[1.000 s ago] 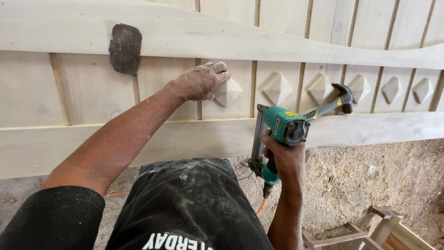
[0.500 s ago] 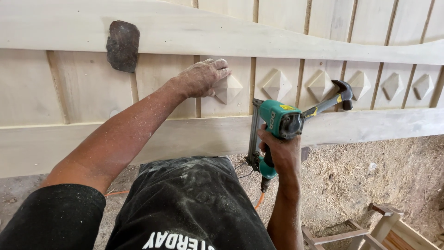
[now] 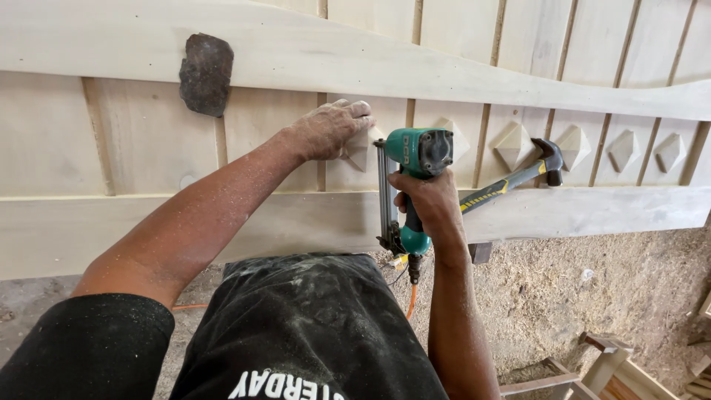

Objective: The person attaches small carved pyramid-shaped wooden ornaments onto a large wooden door panel laid on the workshop floor. They position each ornament by hand, hold it in place, and drive nails into it using a pneumatic nail gun, working along the panel rows one ornament at a time.

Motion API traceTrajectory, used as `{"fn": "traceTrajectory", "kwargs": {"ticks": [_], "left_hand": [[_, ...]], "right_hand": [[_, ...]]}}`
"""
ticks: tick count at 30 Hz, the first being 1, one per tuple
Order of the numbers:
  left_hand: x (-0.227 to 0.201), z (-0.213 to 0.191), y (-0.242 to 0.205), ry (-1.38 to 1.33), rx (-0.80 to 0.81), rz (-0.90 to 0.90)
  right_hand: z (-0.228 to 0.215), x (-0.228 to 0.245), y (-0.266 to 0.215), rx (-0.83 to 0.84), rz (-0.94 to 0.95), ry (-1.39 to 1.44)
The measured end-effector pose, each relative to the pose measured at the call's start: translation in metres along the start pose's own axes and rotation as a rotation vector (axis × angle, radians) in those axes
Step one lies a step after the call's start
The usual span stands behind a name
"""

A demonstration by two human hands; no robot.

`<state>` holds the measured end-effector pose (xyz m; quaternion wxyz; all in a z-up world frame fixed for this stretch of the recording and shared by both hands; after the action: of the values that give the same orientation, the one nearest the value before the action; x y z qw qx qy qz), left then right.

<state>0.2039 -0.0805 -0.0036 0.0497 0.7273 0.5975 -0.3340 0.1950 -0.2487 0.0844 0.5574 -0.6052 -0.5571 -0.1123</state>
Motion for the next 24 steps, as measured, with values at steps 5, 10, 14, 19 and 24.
{"fn": "traceTrajectory", "kwargs": {"ticks": [5,10,14,19,24], "left_hand": [[0.002,0.004,0.001,-0.023,0.046,-0.024],[0.0,0.002,-0.002,-0.012,0.085,-0.055],[0.003,0.005,0.006,-0.02,0.02,-0.019],[0.001,-0.008,0.001,-0.013,0.012,-0.01],[0.012,0.004,-0.005,-0.101,-0.088,0.085]], "right_hand": [[0.003,0.003,0.008,0.061,0.024,-0.035],[0.004,0.007,0.014,0.104,0.1,-0.173],[0.01,0.005,0.008,0.106,0.09,-0.237],[0.027,0.009,-0.01,0.063,0.078,-0.214],[0.043,-0.027,-0.013,-0.011,0.06,-0.22]]}}
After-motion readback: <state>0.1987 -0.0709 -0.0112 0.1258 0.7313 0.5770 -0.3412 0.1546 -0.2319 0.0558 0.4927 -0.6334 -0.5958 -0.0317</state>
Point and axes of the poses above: each hand's wrist, its own y-axis towards the middle knuckle, its own z-axis out of the palm, x = y × z, the point moved 9 cm from there along y, towards the middle knuckle, and after that the axes turned 9 degrees about -z, right-handed, at the moved point
